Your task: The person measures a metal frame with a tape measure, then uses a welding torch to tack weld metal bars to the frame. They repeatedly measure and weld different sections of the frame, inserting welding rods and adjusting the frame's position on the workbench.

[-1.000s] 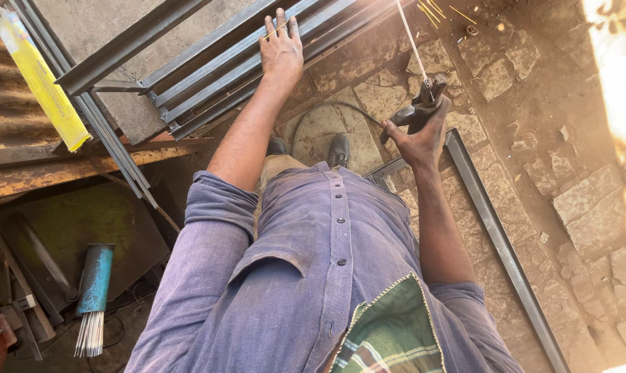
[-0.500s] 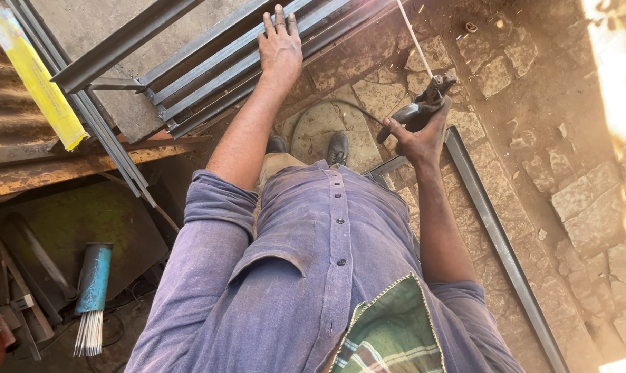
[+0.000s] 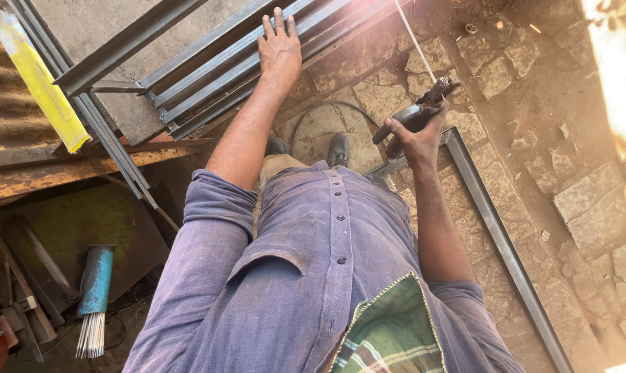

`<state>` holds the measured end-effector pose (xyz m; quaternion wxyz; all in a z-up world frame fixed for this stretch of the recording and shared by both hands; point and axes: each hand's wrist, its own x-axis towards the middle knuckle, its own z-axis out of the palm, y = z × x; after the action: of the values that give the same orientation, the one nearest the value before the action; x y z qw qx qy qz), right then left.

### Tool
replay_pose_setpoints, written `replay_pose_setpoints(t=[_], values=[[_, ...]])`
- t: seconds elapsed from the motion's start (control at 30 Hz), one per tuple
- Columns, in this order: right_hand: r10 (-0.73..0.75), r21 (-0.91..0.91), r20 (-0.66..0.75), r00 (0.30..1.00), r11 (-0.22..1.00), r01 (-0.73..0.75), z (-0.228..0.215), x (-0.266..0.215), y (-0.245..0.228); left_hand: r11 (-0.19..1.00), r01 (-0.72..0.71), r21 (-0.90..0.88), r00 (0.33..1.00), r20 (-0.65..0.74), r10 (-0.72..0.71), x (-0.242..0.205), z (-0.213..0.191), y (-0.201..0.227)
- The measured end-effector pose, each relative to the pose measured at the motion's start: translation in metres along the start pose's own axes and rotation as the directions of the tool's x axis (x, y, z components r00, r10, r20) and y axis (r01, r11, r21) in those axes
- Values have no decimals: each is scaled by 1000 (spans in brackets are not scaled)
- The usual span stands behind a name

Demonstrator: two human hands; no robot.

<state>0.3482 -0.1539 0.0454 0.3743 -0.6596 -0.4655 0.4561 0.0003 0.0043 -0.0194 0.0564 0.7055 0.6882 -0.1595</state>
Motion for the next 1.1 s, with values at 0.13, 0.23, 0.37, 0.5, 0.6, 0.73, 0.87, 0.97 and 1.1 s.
replay_pose_setpoints(t=[0.13,0.23,0.37,0.5,0.6,0.73,0.87,0.97,1.1], values=[[-1,-7,-20,1000,1000,1,0,-1,-6,1000,-2,-20,1000,-30,1,-5,-8,0],[3,-1,-9,1000,1000,-3,-1,0,-7,1000,-2,-13,1000,-18,1,-5,-12,1],[-7,-51,-8,1000,999,7,-3,3,-5,996,5,-88,1000,-16,-6,-10,-13,-1],[-21,-50,9,1000,999,21,-5,4,-4,999,2,-34,999,-36,-3,-10,-15,0],[-46,-50,4,999,998,46,-6,3,-7,996,9,-84,1000,-5,-9,-22,-40,-1],[-49,-18,40,998,999,50,-8,3,-12,966,-14,-260,1000,5,16,-67,-104,-1],[-37,-56,40,999,998,39,-10,7,-12,605,-128,-786,956,65,287,-140,-188,3],[-71,-33,30,997,997,72,-10,8,-10,-108,-684,-722,544,-603,583,-196,-258,-2],[-51,-12,12,999,999,51,-8,3,-9,-420,-794,-440,128,-795,593,-265,-342,0]])
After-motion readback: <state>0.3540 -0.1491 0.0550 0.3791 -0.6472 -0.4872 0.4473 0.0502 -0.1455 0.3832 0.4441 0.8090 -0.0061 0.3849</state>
